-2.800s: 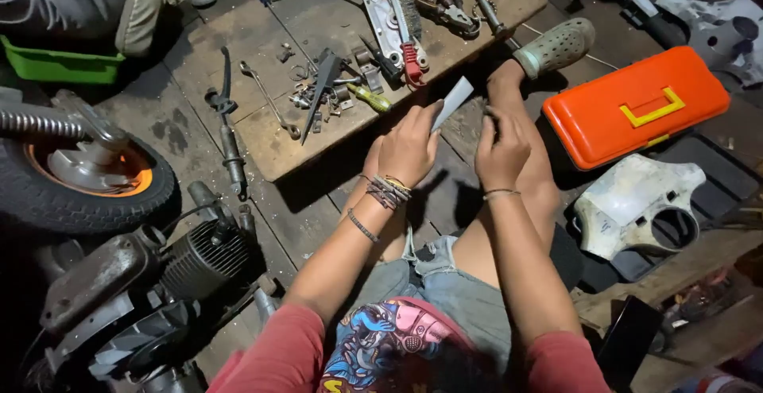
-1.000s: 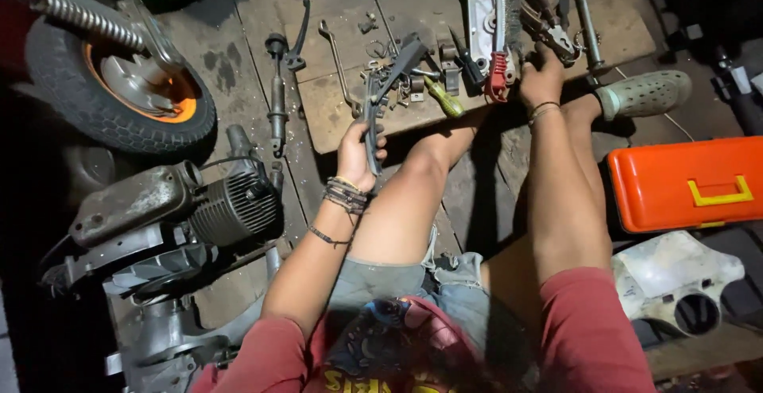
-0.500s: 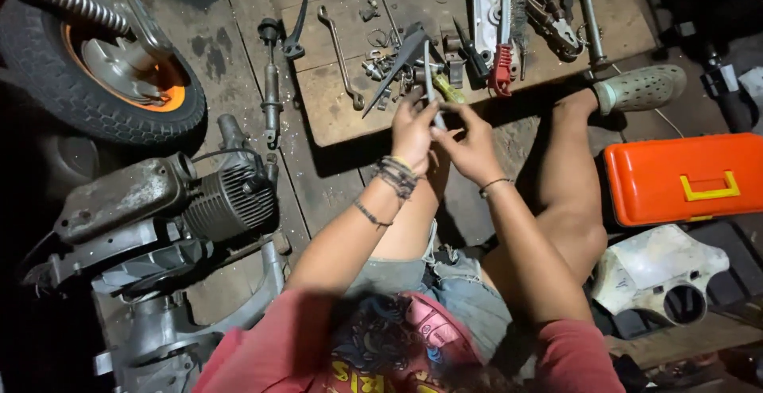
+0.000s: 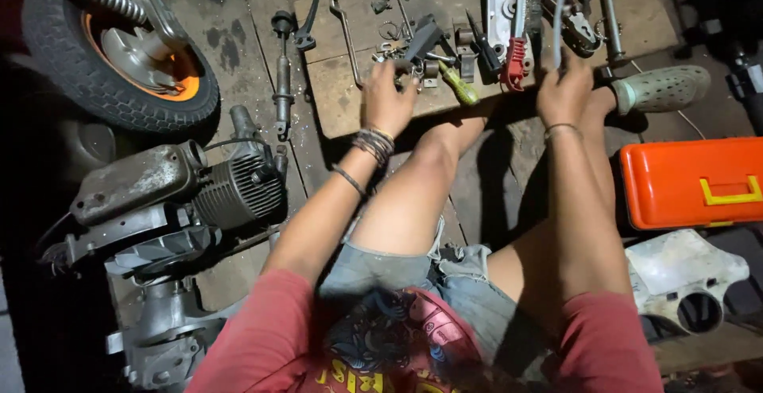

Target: The person sits on the floor in a workshop and handles small mechanical parts and tools. They pick up a small metal component, manipulate it with both hands, and place it back on the wooden work surface among other tools and parts.

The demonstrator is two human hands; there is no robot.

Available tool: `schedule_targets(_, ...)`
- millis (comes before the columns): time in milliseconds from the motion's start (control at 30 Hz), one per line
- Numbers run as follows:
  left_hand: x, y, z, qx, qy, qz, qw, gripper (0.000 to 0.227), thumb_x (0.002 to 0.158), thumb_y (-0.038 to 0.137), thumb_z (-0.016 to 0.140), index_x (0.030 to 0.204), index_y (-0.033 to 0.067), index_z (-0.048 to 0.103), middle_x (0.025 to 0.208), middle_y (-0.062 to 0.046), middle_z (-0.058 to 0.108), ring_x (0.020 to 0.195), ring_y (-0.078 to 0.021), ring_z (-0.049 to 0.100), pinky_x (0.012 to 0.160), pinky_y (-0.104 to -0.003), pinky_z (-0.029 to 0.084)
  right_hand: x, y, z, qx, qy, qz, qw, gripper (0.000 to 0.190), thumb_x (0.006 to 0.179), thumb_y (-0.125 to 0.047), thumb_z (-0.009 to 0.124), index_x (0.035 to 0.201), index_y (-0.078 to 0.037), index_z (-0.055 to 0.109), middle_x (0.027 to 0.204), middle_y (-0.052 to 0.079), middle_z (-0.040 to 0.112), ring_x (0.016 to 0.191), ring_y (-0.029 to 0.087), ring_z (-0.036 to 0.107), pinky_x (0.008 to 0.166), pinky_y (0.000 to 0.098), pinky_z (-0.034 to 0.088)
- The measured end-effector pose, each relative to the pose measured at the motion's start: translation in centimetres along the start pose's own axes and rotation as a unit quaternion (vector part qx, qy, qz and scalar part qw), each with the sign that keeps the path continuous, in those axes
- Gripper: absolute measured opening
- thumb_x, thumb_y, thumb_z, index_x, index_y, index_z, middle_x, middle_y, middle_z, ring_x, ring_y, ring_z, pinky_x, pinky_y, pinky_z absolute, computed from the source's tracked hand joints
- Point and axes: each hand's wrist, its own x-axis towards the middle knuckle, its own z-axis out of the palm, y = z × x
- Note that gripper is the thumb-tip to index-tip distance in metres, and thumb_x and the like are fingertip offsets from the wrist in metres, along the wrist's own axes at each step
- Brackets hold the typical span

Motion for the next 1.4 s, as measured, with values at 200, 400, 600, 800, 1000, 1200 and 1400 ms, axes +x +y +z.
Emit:
schedule_targets(200,4.3,-1.1,0.1,0.285,-0.066,0.081,0.953,0.037,0.085,0.04,0.077,0.111,0.0152,0.064,0.115,-0.009,0.064,0.114,-0.0325,0.063,0.098,-0.051,0.048,2.3,3.1,4.1,-0.082,-0.039,0.078,0.993,0.035,0.092,-0.01,0.075,0.125,-0.011,0.063,0.109,0.016,0.066,0.105,0.041,0.066,0.09,0.0543,0.053)
schedule_targets(400,4.4,-0.4,-0.7,0.296,-0.115,0.081,0.945,0.032,0.09,0.022,0.074,0.115,0.0092,0.061,0.111,-0.016,0.069,0.105,-0.0373,0.07,0.089,-0.053,0.056,1.9,3.8,5.0,-0.149,-0.06,0.073,0.984,0.023,0.095,-0.026,0.076,0.111,-0.009,0.075,0.107,0.015,0.066,0.106,0.04,0.058,0.087,0.055,0.048)
schedule_targets(600,5.6,-0.8,-1.1,0.189,-0.099,0.036,0.976,0.021,0.094,0.016,0.069,0.109,0.003,0.064,0.099,-0.018,0.071,0.095,-0.0395,0.074,0.078,-0.051,0.062,1.0,2.3,2.9,-0.117,-0.015,0.071,0.99,0.027,0.093,-0.023,0.079,0.118,-0.014,0.072,0.11,0.012,0.059,0.106,0.04,0.053,0.084,0.055,0.047)
schedule_targets(800,6.5,-2.2,-4.3,0.041,0.022,0.032,0.998,0.014,0.083,0.011,0.067,0.097,0.0075,0.066,0.073,-0.004,0.069,0.062,-0.0241,0.068,0.063,-0.038,0.057,0.5,-1.4,1.8,-0.069,0.038,0.005,0.997,0.026,0.092,-0.011,0.069,0.117,-0.004,0.071,0.116,0.021,0.058,0.106,0.04,0.051,0.092,0.0503,0.039)
schedule_targets(1000,5.8,-7.0,-6.6,0.007,0.049,-0.025,0.998,0.019,0.079,0.01,0.067,0.096,0.0043,0.071,0.075,-0.008,0.074,0.064,-0.0194,0.072,0.061,-0.031,0.059,0.2,-6.6,2.3,-0.081,0.029,-0.107,0.991,0.03,0.088,-0.006,0.07,0.118,-0.007,0.07,0.118,0.017,0.059,0.109,0.034,0.053,0.092,0.0462,0.04)
schedule_targets(1200,3.0,-10.0,-6.6,-0.058,0.064,-0.057,0.995,0.019,0.079,0.014,0.071,0.093,0.0002,0.073,0.071,-0.007,0.072,0.058,-0.0184,0.066,0.058,-0.03,0.056,-0.2,-14.6,4.5,-0.066,-0.078,-0.213,0.972,0.031,0.086,-0.016,0.076,0.114,-0.005,0.073,0.119,0.017,0.058,0.112,0.035,0.051,0.1,0.0483,0.036)
schedule_targets(1400,1.8,-6.8,-8.2,0.043,0.007,-0.105,0.994,0.031,0.081,0.027,0.081,0.096,0.0036,0.07,0.08,-0.014,0.075,0.092,-0.0365,0.075,0.081,-0.051,0.061,-0.7,-15.1,8.8,-0.131,-0.164,-0.224,0.952,0.038,0.082,-0.033,0.082,0.115,-0.016,0.077,0.111,0.012,0.062,0.117,0.033,0.052,0.102,0.0521,0.036)
